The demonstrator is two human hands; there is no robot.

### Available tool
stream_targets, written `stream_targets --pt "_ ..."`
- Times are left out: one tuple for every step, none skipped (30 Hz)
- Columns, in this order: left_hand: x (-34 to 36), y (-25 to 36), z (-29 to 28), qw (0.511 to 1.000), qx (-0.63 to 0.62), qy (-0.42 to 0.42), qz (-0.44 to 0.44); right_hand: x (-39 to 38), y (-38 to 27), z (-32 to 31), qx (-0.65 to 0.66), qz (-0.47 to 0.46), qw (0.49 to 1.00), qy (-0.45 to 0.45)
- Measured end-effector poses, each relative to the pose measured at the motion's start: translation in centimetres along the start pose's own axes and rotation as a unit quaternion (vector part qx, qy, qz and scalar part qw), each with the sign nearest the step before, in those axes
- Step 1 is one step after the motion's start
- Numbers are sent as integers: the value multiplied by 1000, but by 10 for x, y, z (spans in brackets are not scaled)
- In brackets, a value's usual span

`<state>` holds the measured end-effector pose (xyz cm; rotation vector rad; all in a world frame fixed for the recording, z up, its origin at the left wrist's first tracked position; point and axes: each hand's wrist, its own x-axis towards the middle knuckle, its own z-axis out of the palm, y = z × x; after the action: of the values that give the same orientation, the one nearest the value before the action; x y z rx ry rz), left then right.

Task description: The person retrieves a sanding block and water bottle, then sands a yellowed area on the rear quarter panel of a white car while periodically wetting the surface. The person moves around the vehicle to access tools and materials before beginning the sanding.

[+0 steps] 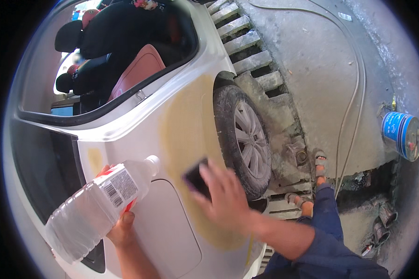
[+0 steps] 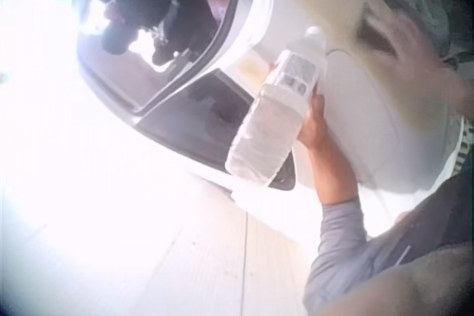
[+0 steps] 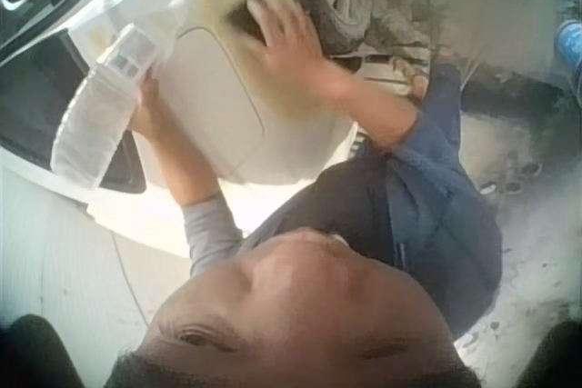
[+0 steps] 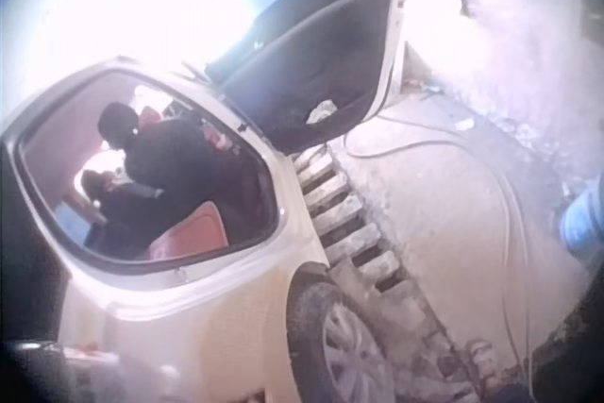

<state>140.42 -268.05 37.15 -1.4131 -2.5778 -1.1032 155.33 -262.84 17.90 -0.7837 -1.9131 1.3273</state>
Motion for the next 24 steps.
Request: stream_targets --pt "0 -1 0 1000 2 3 4 -6 -3 -3 0 1 1000 -6" --pt "-1 -1 0 1000 3 3 5 -10 -7 -6 1 2 1000 -13" --pt "-1 0 -1 1000 5 3 6 -11 -9 -7 2 3 1000 -20" --pt "0 2 1 1000 2 2 10 14 3 2 3 -7 1000 30" --pt "0 2 1 1000 11 -1 10 46 13 7 8 14 998 54" --pt "0 0 2 1000 17 -5 10 80 27 10 10 36 996 77" --pt "1 4 0 999 29 -8 12 115 37 7 52 97 993 31" --pt "2 1 7 1000 12 -9 13 137 52 5 48 123 990 43" --pt "3 3 8 1000 5 -6 14 133 51 3 54 119 991 40" --pt "3 -1 8 1000 -3 -2 15 122 46 5 60 113 991 35" --pt "5 1 6 1000 -2 2 18 108 38 5 66 107 992 31" --pt "0 -4 2 1000 4 8 13 70 31 18 8 34 998 61" --pt "-3 -5 -3 1000 9 12 10 33 12 11 7 17 999 31" --pt "-4 -6 -3 1000 15 7 15 9 -1 -1 1 3 1000 4" --pt "-2 -5 -4 999 23 0 23 3 -6 -8 2 0 1000 6" --pt "-1 -6 -6 999 32 -6 31 0 -9 -12 4 -5 1000 7" --pt "-1 -8 -8 998 36 -13 40 1 -11 -14 7 -9 1000 9" --pt "0 -10 -11 998 40 -20 48 18 1 -2 4 -7 999 41" --pt "-1 -11 -12 997 45 -27 56 52 17 10 1 -4 997 73" --pt "-2 -8 -9 998 36 -15 43 93 31 9 25 58 997 43" --pt "-2 -4 -3 999 27 -3 31 125 40 8 50 118 992 13" --pt "1 -2 7 1000 5 5 21 135 50 4 44 129 991 17" --pt "3 -3 8 999 12 0 29 144 56 5 45 136 989 19" --pt "3 -6 7 999 18 -5 38 148 62 4 44 144 988 21"
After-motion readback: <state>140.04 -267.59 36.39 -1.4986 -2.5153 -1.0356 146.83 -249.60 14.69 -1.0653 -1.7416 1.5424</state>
